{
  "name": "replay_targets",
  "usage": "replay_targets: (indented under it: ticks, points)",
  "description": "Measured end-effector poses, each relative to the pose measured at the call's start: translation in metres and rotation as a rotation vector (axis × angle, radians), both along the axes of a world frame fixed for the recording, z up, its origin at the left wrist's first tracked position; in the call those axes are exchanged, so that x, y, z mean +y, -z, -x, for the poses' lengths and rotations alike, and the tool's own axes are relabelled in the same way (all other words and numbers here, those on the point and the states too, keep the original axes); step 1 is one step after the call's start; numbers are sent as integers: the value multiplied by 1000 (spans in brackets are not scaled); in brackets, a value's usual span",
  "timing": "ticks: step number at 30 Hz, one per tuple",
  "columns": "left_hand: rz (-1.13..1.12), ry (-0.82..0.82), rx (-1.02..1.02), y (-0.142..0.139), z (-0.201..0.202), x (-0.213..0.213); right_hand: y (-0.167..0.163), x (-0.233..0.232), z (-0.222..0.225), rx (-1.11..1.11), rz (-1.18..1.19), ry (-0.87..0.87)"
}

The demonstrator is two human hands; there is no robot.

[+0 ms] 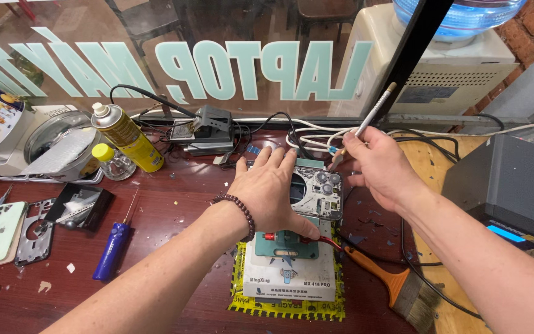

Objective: The person works on a phone midframe clamped in a repair fixture on the workbench. They use a screwdriver on the frame, scrape at its edges, wipe it with a tissue, spray it with an aerosol can, and reposition the frame in the fixture while continuing to work on it by hand.

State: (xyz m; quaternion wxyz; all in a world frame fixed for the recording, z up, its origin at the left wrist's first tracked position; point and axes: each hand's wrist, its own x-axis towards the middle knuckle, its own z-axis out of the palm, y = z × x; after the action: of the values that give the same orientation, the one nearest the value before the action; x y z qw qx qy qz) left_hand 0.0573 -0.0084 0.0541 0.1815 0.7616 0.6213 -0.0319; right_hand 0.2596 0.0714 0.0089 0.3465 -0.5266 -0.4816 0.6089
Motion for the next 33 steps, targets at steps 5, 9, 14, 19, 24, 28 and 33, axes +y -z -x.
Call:
replay_targets:
  ticks: [5, 9, 14, 19, 24, 28, 33]
  points:
    - [-39, 13, -23, 0, 0, -1, -4, -3, 1, -62, -93, -17]
    - [-35, 10, -32, 0, 1, -1, -3, -6, 2, -69, -105, 0]
    - [-19, 12, -19, 0, 0, -1, -1, -1, 3, -59, -104, -40]
    - [-34, 11, -25, 0, 0, 0, -2, 7, -4, 60, 46, -38]
    - [42, 5, 3, 3, 1, 10, -5, 3, -12, 106, -99, 39]
    - [-102, 18, -322, 11, -8, 35, -13, -2, -12, 150, -220, 23]
    - [-121, -33, -728, 19, -19, 58, -20, -7, -14, 270, -146, 6]
